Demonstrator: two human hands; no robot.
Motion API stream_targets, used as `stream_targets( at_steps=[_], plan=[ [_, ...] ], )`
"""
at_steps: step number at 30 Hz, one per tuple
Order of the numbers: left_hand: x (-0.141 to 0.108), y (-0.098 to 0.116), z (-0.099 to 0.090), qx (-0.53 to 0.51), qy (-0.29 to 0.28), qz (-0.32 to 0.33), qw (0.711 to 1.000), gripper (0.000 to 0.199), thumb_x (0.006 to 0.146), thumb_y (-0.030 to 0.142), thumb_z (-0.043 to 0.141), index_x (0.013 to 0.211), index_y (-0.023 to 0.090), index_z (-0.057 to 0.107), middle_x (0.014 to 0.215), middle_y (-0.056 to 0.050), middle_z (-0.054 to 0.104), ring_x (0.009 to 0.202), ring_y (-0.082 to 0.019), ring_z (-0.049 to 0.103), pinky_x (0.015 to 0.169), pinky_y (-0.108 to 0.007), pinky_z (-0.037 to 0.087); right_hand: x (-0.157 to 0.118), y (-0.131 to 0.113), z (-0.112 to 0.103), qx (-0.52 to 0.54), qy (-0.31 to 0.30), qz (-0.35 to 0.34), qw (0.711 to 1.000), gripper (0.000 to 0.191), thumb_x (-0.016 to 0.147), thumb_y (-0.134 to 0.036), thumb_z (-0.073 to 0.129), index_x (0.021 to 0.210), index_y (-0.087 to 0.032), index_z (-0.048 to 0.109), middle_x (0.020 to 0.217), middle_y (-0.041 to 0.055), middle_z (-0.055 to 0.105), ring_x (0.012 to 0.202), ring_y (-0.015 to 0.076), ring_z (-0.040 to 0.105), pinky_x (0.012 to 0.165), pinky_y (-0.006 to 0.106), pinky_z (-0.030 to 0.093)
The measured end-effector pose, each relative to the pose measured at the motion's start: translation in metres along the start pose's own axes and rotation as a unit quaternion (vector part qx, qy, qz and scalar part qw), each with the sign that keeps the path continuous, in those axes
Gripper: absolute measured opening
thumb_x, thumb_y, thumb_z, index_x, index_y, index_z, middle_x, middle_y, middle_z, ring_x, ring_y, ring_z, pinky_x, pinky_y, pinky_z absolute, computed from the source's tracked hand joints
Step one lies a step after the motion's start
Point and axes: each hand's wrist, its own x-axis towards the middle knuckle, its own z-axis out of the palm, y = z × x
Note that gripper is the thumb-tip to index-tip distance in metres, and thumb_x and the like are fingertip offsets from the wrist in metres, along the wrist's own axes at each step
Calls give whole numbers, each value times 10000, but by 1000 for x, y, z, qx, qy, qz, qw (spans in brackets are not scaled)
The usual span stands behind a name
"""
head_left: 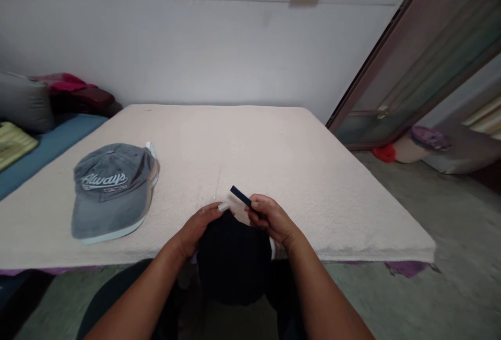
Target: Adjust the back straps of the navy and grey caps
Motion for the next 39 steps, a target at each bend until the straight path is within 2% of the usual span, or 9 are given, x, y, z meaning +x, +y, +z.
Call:
stream_targets(
  at_steps=[4,8,12,20,24,29,32,35,39],
  plan=[
    [-2,2,0,31,10,6,999,191,782,303,625,914,185,698,887,-57,714,753,-183,620,775,-295,436,-1,2,-1,6,0,14,1000,206,784,-320,578,675,-170,488,534,-43,473,401,41,259,415,216,105],
    [-2,3,0,46,35,10,998,206,750,308,654,906,182,698,873,-58,712,779,-197,614,779,-296,432,-2,4,-2,3,-13,28,1000,183,768,-276,590,665,-168,483,590,-28,513,416,37,276,422,214,114],
    [-2,3,1,60,41,5,997,191,757,319,646,858,164,694,815,-51,698,718,-184,600,728,-283,431,-3,3,-3,-10,-22,43,999,199,758,-283,604,646,-164,491,611,-16,532,427,41,306,428,212,141],
    [-3,3,6,76,-20,-18,997,217,750,295,654,912,158,699,852,-67,708,790,-199,618,782,-298,428,-2,5,-1,-46,-58,27,997,145,784,-284,589,725,-152,598,656,6,569,496,76,411,486,219,267],
    [-1,2,5,63,-37,-33,997,245,744,306,658,939,164,701,884,-74,712,816,-210,625,820,-315,423,1,7,-1,-45,-42,15,998,151,792,-293,583,753,-151,615,658,2,571,487,72,399,478,216,269],
    [2,5,3,34,22,-2,999,157,760,294,643,847,174,695,737,-31,674,653,-150,576,695,-261,437,2,3,-1,12,2,-4,1000,52,738,-204,586,758,-156,589,614,-16,532,474,67,410,467,209,267],
    [2,8,2,11,49,-15,999,152,763,308,642,805,169,689,651,-1,626,573,-115,533,618,-227,421,6,-4,7,71,11,-32,997,113,760,-273,572,741,-163,557,573,-32,481,427,53,332,438,211,233],
    [1,12,0,2,64,-23,998,188,751,344,655,787,161,685,669,-6,625,586,-119,542,592,-221,411,17,-15,19,81,-10,-47,996,215,826,-365,530,732,-172,532,528,-59,409,397,41,233,416,211,169],
    [1,19,-8,-8,93,2,996,215,745,365,658,791,157,690,673,-10,626,604,-123,548,601,-221,411,37,-23,27,41,-46,-35,997,231,822,-374,550,713,-173,524,538,-60,399,401,41,230,412,213,143]
  ],
)
